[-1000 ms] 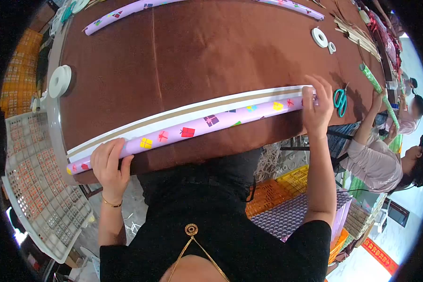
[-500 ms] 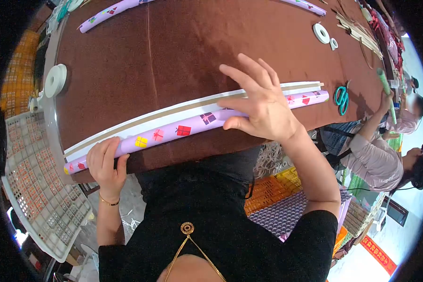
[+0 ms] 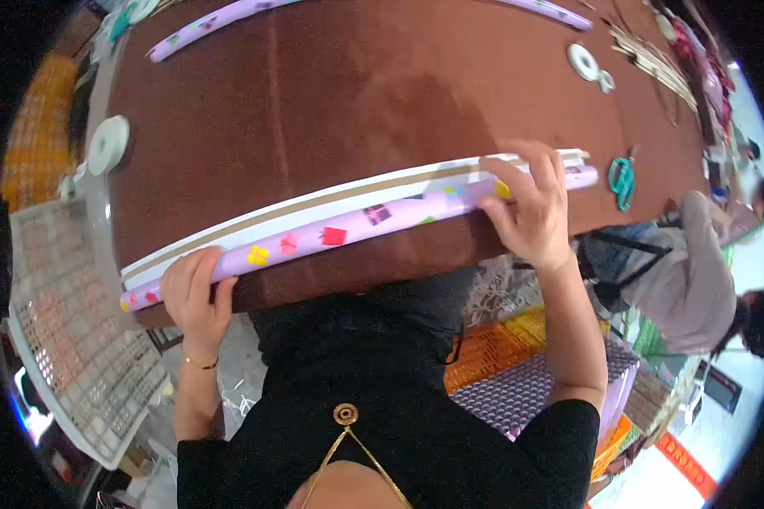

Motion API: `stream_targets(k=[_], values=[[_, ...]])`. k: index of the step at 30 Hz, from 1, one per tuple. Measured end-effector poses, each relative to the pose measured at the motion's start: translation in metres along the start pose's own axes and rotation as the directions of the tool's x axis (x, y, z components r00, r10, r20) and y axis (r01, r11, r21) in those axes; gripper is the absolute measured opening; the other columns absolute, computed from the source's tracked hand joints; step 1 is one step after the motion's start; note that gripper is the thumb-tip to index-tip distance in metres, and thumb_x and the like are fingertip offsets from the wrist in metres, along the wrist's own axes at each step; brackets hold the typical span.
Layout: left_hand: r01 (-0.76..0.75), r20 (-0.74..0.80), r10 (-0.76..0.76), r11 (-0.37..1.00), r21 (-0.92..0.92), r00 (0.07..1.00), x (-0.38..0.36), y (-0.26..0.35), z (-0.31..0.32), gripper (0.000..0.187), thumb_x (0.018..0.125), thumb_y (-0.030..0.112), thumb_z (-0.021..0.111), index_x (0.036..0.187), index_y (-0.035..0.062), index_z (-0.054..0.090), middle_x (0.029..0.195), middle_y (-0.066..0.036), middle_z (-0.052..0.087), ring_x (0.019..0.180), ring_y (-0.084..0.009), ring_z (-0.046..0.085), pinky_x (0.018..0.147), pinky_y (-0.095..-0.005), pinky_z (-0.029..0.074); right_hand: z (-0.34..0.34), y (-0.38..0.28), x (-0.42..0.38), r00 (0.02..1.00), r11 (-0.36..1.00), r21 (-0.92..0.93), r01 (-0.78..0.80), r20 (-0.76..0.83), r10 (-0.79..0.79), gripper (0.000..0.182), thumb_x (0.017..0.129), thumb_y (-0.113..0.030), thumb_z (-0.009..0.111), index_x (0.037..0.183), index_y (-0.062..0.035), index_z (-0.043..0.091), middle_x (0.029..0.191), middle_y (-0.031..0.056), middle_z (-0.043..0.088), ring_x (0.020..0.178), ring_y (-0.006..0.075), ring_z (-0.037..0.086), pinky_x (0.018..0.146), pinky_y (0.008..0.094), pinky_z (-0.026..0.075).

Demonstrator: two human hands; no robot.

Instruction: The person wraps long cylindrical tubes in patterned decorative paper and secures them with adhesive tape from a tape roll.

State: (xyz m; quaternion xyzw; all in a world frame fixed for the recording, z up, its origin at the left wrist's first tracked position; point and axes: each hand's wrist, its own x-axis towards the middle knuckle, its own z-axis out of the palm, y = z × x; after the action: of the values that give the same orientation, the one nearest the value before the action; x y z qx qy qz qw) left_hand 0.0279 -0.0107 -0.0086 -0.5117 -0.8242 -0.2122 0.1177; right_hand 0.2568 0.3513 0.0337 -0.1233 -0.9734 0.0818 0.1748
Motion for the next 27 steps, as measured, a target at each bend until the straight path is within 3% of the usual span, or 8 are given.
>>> stream_targets(k=[2, 5, 9, 17, 19, 27], values=[[0.006, -0.005, -0.006, 1.000, -0.031, 1.000, 0.001, 0.001, 0.000, 0.036, 0.080, 0.027, 0.076, 0.110, 0.0075, 0.069, 0.104, -0.008, 0.067, 0.096, -0.0280, 0.063, 0.088, -0.0414, 0.045, 0.012, -0.017, 0.002, 1.000, 0.992, 0.129, 0.014, 0.011, -0.016, 0.040, 0.070, -0.019, 0.076, 0.106, -0.0045, 0.066, 0.112, 0.0154, 0.060, 0.102, 0.0367, 0.056, 0.092, 0.0466, 0.044], [0.012, -0.021, -0.013, 0.999, -0.047, 1.000, 0.002, 0.000, -0.001, 0.036, 0.075, 0.025, 0.079, 0.106, 0.0081, 0.069, 0.103, -0.007, 0.067, 0.093, -0.0280, 0.064, 0.085, -0.0418, 0.048, 0.027, -0.033, 0.005, 0.991, 0.973, 0.195, 0.123, 0.025, -0.130, 0.036, 0.071, -0.016, 0.076, 0.103, -0.0035, 0.066, 0.106, 0.0163, 0.060, 0.097, 0.0366, 0.057, 0.085, 0.0458, 0.046], [0.042, -0.051, -0.046, 0.996, -0.076, 0.998, -0.002, -0.001, -0.002, 0.040, 0.073, 0.027, 0.079, 0.109, 0.0115, 0.069, 0.105, -0.005, 0.067, 0.096, -0.0264, 0.064, 0.087, -0.0411, 0.048, 0.034, -0.034, 0.003, 0.993, 0.972, 0.211, 0.106, 0.019, -0.113, 0.029, 0.072, -0.007, 0.073, 0.098, -0.0010, 0.062, 0.101, 0.0162, 0.060, 0.096, 0.0368, 0.057, 0.087, 0.0459, 0.045], [0.098, -0.053, -0.101, 0.993, -0.068, 0.993, -0.004, -0.001, -0.003, 0.045, 0.071, 0.028, 0.080, 0.112, 0.0148, 0.069, 0.105, -0.002, 0.061, 0.100, -0.0230, 0.058, 0.090, -0.0391, 0.044, 0.038, -0.028, 0.007, 0.989, 0.967, 0.223, 0.127, 0.045, -0.140, 0.029, 0.080, -0.018, 0.071, 0.101, -0.0005, 0.062, 0.100, 0.0165, 0.057, 0.094, 0.0362, 0.055, 0.085, 0.0456, 0.044], [0.076, -0.073, -0.082, 0.994, -0.078, 0.994, -0.002, -0.003, -0.001, 0.046, 0.069, 0.029, 0.081, 0.112, 0.0158, 0.070, 0.101, -0.002, 0.059, 0.098, -0.0233, 0.056, 0.087, -0.0395, 0.044, 0.037, -0.027, 0.007, 0.986, 0.972, 0.204, 0.114, 0.099, -0.136, 0.025, 0.086, -0.018, 0.066, 0.102, 0.0001, 0.061, 0.103, 0.0176, 0.057, 0.098, 0.0362, 0.055, 0.091, 0.0447, 0.043], [0.064, -0.006, -0.065, 0.991, -0.114, 0.998, 0.001, -0.009, -0.006, 0.049, 0.070, 0.031, 0.081, 0.115, 0.0138, 0.069, 0.102, -0.003, 0.062, 0.097, -0.0265, 0.059, 0.086, -0.0417, 0.046, 0.036, -0.030, 0.013, 0.991, 0.973, 0.220, 0.073, 0.094, -0.095, 0.031, 0.077, -0.021, 0.073, 0.099, -0.0010, 0.066, 0.101, 0.0172, 0.059, 0.094, 0.0357, 0.056, 0.084, 0.0447, 0.046]])
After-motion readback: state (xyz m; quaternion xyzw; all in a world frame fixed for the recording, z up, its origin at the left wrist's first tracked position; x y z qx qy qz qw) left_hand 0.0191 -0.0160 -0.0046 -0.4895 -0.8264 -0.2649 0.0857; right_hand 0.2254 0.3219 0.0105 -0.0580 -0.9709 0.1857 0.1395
